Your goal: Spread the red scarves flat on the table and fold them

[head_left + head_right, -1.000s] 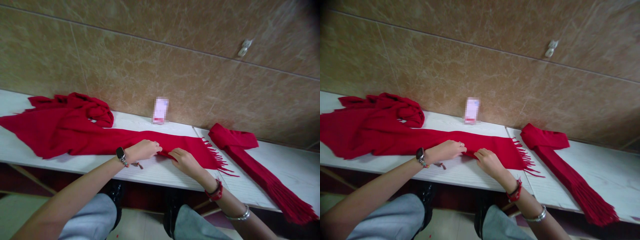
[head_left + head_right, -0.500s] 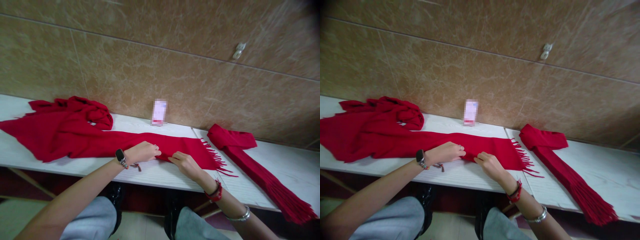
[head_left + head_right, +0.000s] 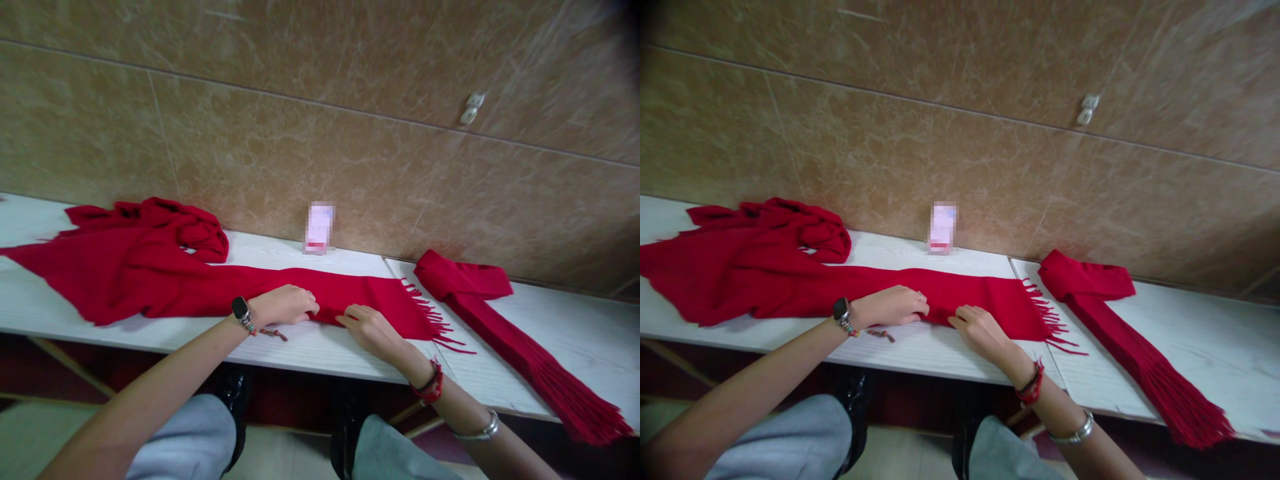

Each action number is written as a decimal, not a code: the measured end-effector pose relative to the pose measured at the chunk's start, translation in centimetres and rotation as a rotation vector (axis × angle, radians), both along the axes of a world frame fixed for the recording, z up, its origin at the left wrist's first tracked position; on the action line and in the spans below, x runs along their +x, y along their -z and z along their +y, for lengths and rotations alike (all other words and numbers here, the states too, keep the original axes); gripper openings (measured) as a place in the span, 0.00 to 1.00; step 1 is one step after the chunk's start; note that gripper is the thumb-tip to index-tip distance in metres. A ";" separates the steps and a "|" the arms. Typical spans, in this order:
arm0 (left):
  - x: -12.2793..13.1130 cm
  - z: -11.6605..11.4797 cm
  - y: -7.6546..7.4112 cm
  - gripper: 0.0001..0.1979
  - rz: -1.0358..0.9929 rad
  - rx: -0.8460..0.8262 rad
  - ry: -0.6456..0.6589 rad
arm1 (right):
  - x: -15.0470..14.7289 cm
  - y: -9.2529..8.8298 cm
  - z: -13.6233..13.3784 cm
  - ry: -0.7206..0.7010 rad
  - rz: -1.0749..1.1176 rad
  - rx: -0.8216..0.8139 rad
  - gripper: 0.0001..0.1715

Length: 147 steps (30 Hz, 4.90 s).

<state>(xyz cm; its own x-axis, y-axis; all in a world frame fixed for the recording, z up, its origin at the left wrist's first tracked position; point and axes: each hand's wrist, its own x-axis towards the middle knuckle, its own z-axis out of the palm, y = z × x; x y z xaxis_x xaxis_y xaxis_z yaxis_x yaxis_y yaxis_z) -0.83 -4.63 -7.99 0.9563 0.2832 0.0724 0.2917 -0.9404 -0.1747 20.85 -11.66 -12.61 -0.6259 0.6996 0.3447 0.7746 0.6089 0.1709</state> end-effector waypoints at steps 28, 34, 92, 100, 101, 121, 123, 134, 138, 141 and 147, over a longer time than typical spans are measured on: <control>-6.4 1.4 0.5 0.07 -0.068 -0.167 -0.133 | -8.2 -0.9 1.2 0.156 0.155 -0.089 0.14; -7.3 0.3 0.1 0.10 -0.066 -0.078 -0.144 | -8.5 -0.3 2.6 0.203 0.170 -0.209 0.05; -8.0 1.1 -0.1 0.06 -0.097 -0.038 -0.360 | -11.3 -0.5 4.7 0.182 0.423 -0.281 0.05; -8.9 1.1 -0.7 0.07 -0.102 0.002 -0.471 | -10.6 -0.4 5.4 0.139 0.541 -0.354 0.09; -8.9 1.2 -0.7 0.08 -0.094 0.001 -0.479 | -10.6 -0.4 5.6 0.129 0.551 -0.365 0.09; -12.0 1.9 -2.1 0.14 -0.003 -0.190 -0.508 | -10.3 0.0 5.7 0.080 0.529 -0.351 0.08; -12.0 2.3 -1.7 0.15 -0.054 -0.223 -0.446 | -10.2 0.1 5.8 0.089 0.515 -0.345 0.08; -11.5 3.4 -0.4 0.10 -0.242 -0.411 -0.385 | -11.9 -0.4 5.9 0.066 0.575 -0.269 0.17; -11.7 3.7 -0.8 0.07 -0.204 -0.408 -0.349 | -12.4 -0.5 6.3 0.067 0.565 -0.291 0.12; -12.0 4.0 -0.9 0.04 -0.182 -0.330 -0.379 | -12.5 -0.6 6.5 0.085 0.542 -0.315 0.04; -12.0 3.8 -1.1 0.10 -0.116 -0.163 -0.415 | -12.2 -0.8 6.7 0.159 0.538 -0.302 0.06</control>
